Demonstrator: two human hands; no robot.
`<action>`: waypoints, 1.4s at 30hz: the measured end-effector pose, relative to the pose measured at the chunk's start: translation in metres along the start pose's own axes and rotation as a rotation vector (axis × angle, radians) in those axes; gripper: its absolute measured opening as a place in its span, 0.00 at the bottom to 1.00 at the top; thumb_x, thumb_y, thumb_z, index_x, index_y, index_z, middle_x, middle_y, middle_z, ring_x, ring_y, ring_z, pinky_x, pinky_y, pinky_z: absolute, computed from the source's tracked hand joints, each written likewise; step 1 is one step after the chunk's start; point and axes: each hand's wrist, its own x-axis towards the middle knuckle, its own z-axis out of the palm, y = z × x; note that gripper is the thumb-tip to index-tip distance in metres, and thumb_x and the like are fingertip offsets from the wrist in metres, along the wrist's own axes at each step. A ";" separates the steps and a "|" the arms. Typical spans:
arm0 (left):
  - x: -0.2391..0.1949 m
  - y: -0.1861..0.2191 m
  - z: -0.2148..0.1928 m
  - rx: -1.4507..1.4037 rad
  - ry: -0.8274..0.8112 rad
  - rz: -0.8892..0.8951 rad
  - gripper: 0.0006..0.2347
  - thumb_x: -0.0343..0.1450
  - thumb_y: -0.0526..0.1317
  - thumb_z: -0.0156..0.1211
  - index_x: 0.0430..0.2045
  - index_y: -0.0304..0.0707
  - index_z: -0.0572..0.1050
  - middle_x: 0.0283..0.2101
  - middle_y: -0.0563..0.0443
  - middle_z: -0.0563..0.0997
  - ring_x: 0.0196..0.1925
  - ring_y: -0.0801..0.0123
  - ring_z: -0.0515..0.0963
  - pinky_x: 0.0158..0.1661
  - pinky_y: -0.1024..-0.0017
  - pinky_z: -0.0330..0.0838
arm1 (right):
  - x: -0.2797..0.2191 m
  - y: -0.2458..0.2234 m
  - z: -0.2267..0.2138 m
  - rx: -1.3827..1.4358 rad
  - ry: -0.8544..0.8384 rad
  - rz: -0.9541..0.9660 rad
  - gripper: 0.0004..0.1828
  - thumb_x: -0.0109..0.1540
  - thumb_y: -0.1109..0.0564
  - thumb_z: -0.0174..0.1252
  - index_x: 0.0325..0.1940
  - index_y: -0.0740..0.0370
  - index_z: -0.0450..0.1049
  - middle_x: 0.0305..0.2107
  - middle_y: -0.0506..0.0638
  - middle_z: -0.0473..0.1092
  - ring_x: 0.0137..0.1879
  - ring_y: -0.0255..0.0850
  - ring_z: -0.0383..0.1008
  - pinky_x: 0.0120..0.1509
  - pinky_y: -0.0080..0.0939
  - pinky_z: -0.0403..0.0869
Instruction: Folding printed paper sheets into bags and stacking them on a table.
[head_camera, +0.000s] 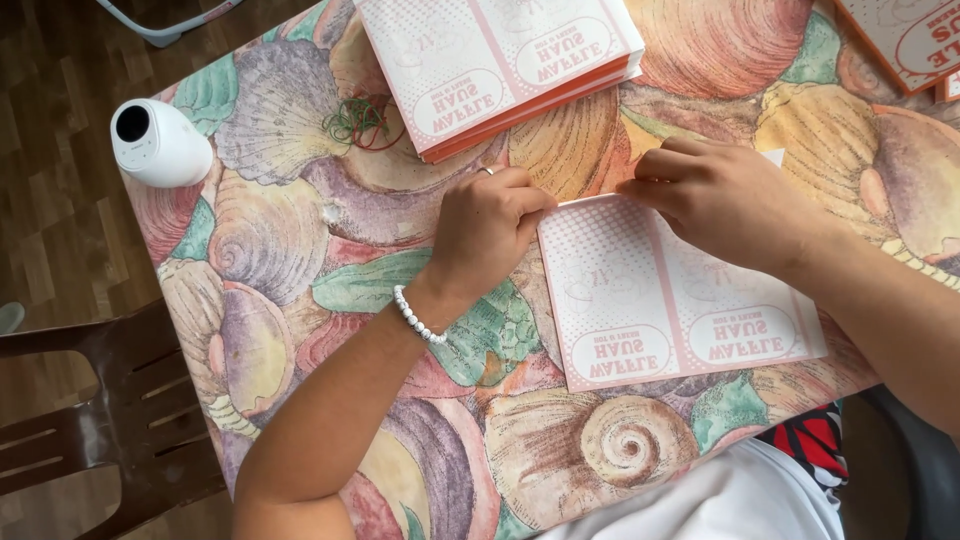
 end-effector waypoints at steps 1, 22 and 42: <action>0.000 -0.002 -0.002 -0.002 -0.024 0.078 0.04 0.67 0.31 0.68 0.26 0.45 0.85 0.26 0.57 0.79 0.27 0.60 0.77 0.26 0.61 0.67 | 0.000 -0.001 -0.004 -0.059 -0.032 -0.021 0.19 0.61 0.65 0.58 0.54 0.50 0.80 0.39 0.41 0.72 0.43 0.43 0.72 0.40 0.42 0.76; 0.008 0.010 -0.014 0.412 -0.081 0.570 0.09 0.73 0.30 0.60 0.21 0.37 0.76 0.28 0.55 0.72 0.30 0.62 0.70 0.37 0.65 0.69 | 0.005 -0.016 -0.015 -0.234 -0.197 -0.161 0.15 0.66 0.56 0.57 0.57 0.55 0.76 0.34 0.38 0.71 0.37 0.38 0.70 0.42 0.39 0.76; -0.002 0.024 -0.016 0.572 -0.131 0.435 0.07 0.75 0.38 0.63 0.28 0.41 0.84 0.37 0.56 0.80 0.39 0.64 0.77 0.57 0.51 0.72 | 0.013 -0.033 -0.018 -0.350 -0.203 -0.082 0.33 0.62 0.56 0.56 0.72 0.39 0.66 0.29 0.36 0.68 0.36 0.38 0.69 0.44 0.36 0.74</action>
